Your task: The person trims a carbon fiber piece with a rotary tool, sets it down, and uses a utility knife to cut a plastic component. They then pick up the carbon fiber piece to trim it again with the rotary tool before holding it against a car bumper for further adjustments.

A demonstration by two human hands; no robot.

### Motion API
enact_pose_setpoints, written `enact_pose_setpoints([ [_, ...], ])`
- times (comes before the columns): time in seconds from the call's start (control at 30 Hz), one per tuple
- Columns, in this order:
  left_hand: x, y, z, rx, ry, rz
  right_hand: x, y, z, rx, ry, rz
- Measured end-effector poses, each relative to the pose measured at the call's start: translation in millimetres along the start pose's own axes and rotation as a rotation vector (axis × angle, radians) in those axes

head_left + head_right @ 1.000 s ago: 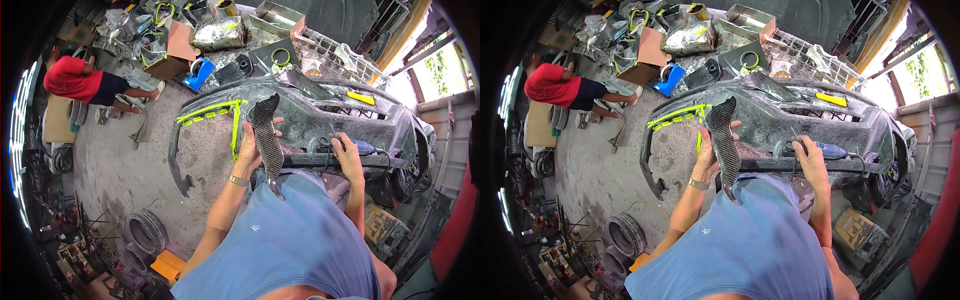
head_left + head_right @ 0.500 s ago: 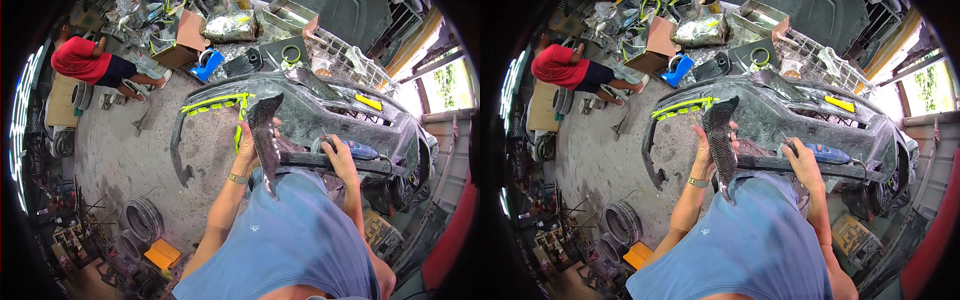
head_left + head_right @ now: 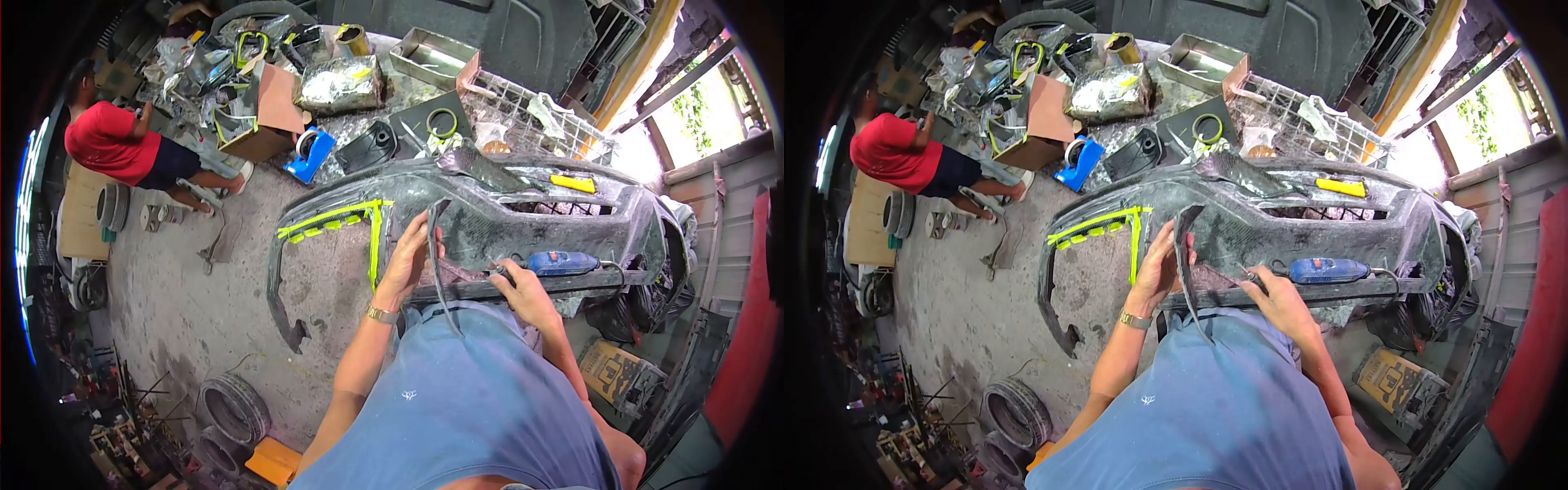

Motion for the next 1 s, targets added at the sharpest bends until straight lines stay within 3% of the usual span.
enact_pose_setpoints([
  [0.07,5,3,1,-0.01,0.01,0.009,3,-1,3,-0.001,0.021,-0.017],
  [0.13,7,4,0,-0.013,0.012,-0.02,7,-2,5,-0.075,0.178,-0.046],
  [0.3,8,-1,-10,-0.057,0.058,0.057,27,-1,16,-0.023,0.166,-0.207],
  [0.37,10,-4,-12,-0.073,0.064,0.079,33,-3,21,-0.038,0.383,-0.287],
  [0.47,11,-10,-15,-0.09,0.063,0.068,44,-3,26,-0.063,0.478,-0.305],
  [0.77,9,-25,-19,-0.04,0.054,0.077,48,-1,36,0.045,0.46,-0.454],
  [1.0,11,-22,-14,-0.052,0.079,0.095,50,4,36,0.014,0.479,-0.45],
])
Point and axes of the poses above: each hand's wrist, its own z-axis towards the middle knuckle, its own y-axis out of the back of the hand, x = y × z, the point moved 3 cm from there along z, towards the middle knuckle, and after that the axes turned 9 degrees about y, right-handed, at the moved point
